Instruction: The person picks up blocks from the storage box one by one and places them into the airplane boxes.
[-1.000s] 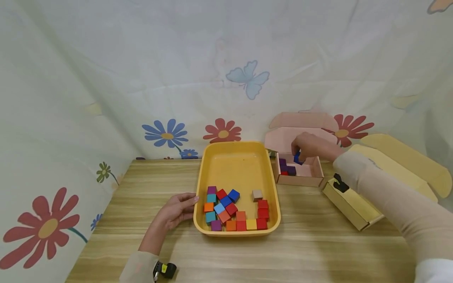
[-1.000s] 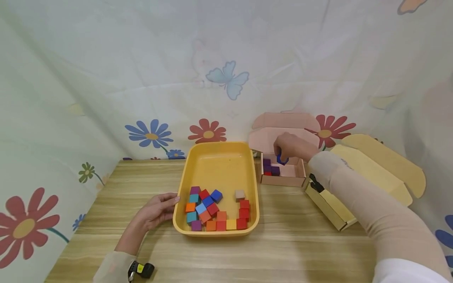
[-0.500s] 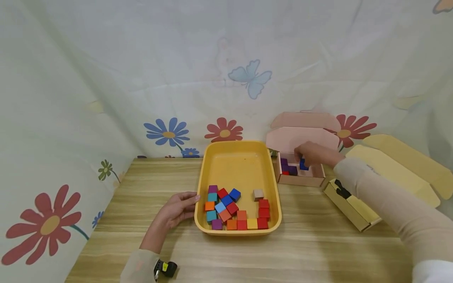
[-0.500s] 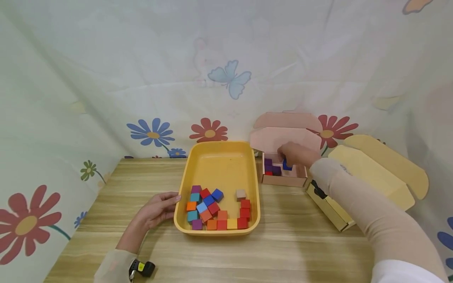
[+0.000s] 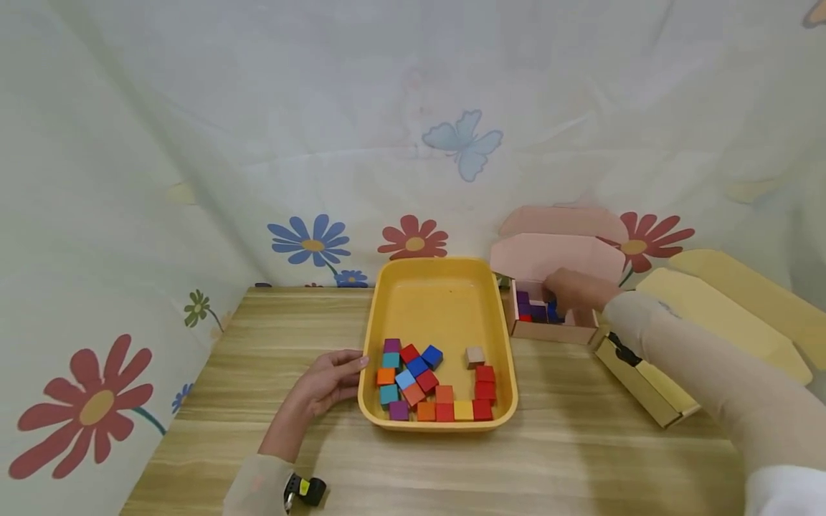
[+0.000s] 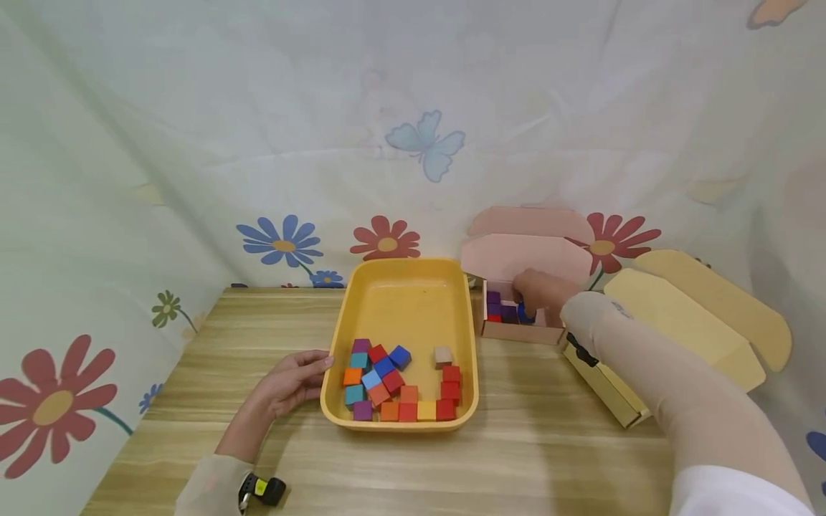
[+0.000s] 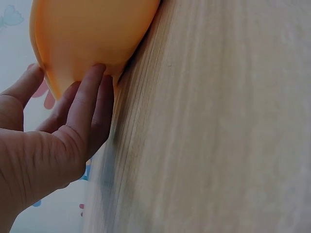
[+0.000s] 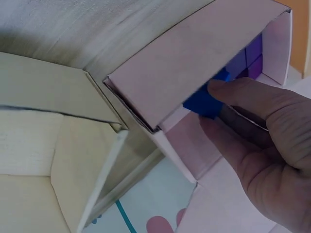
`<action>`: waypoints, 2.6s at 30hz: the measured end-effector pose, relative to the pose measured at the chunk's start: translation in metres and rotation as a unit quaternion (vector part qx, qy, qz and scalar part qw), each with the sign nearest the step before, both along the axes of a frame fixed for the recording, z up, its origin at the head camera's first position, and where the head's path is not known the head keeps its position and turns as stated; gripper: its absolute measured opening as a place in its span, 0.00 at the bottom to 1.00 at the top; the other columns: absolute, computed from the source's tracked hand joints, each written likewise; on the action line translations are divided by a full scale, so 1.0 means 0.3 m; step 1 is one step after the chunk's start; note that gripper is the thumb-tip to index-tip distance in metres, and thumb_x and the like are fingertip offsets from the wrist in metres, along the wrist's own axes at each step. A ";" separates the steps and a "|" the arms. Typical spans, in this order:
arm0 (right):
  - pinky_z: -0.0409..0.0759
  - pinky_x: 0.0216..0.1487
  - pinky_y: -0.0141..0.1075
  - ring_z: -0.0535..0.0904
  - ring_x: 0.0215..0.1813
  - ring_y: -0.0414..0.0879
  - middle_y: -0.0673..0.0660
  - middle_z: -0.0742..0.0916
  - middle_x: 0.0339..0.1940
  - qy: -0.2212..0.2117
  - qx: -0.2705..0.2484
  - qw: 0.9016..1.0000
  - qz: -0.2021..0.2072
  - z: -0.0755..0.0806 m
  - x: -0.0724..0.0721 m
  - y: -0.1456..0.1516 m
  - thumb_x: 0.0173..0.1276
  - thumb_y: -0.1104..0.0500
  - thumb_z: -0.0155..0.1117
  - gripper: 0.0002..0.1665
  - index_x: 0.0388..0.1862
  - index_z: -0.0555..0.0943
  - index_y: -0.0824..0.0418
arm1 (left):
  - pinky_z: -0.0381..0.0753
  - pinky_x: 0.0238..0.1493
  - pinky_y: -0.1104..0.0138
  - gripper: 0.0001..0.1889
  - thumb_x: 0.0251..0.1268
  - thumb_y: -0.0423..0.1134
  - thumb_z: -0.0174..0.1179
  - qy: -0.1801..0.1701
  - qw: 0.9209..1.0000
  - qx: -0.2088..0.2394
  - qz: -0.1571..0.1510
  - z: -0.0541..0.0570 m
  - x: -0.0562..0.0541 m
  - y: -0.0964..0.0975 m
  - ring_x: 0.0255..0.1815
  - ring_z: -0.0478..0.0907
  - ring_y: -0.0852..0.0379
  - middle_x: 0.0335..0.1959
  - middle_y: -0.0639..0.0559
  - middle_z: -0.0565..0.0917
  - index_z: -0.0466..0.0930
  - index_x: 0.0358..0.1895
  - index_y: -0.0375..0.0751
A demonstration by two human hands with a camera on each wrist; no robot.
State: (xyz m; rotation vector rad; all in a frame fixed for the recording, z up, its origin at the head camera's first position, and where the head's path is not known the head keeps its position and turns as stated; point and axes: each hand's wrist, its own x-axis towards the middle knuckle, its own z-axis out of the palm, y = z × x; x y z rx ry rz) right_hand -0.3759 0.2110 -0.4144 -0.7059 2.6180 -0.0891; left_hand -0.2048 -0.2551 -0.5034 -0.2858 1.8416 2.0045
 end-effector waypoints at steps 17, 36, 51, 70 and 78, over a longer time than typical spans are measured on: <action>0.84 0.43 0.44 0.76 0.34 0.47 0.54 0.85 0.34 0.021 -0.011 0.999 0.031 -0.060 -0.006 0.067 0.55 0.70 0.79 0.16 0.40 0.82 0.65 | 0.85 0.53 0.53 0.35 0.68 0.49 0.68 -0.004 1.000 -0.014 0.007 0.003 -0.011 0.036 0.52 0.84 0.46 0.61 0.35 0.80 0.69 0.70 0.32; 0.84 0.43 0.43 0.77 0.33 0.48 0.53 0.86 0.32 0.039 -0.029 0.998 0.036 -0.089 -0.002 0.024 0.56 0.69 0.78 0.13 0.39 0.85 0.63 | 0.85 0.53 0.53 0.34 0.69 0.48 0.67 -0.011 1.000 -0.012 0.020 -0.018 -0.007 0.011 0.51 0.85 0.46 0.59 0.35 0.81 0.70 0.69 0.30; 0.85 0.54 0.47 0.83 0.44 0.51 0.60 0.88 0.45 0.128 -0.008 0.987 0.101 0.067 0.060 -0.050 0.62 0.65 0.76 0.16 0.49 0.85 0.64 | 0.85 0.53 0.53 0.32 0.71 0.46 0.66 -0.011 0.999 -0.014 0.026 -0.012 -0.002 0.012 0.50 0.85 0.47 0.56 0.37 0.83 0.70 0.69 0.29; 0.83 0.57 0.40 0.83 0.56 0.53 0.58 0.87 0.55 0.135 -0.020 0.951 0.277 0.122 0.208 -0.421 0.69 0.63 0.71 0.18 0.57 0.83 0.63 | 0.85 0.53 0.54 0.33 0.71 0.46 0.66 -0.012 1.000 -0.012 0.016 -0.006 -0.025 0.011 0.49 0.85 0.49 0.54 0.38 0.84 0.68 0.70 0.28; 0.82 0.59 0.38 0.83 0.57 0.50 0.58 0.86 0.57 0.096 0.014 0.940 0.327 0.081 0.233 -0.589 0.70 0.62 0.70 0.21 0.61 0.82 0.61 | 0.85 0.52 0.53 0.34 0.72 0.46 0.65 -0.006 1.000 -0.013 0.012 -0.003 -0.031 0.005 0.49 0.85 0.49 0.54 0.38 0.84 0.66 0.70 0.26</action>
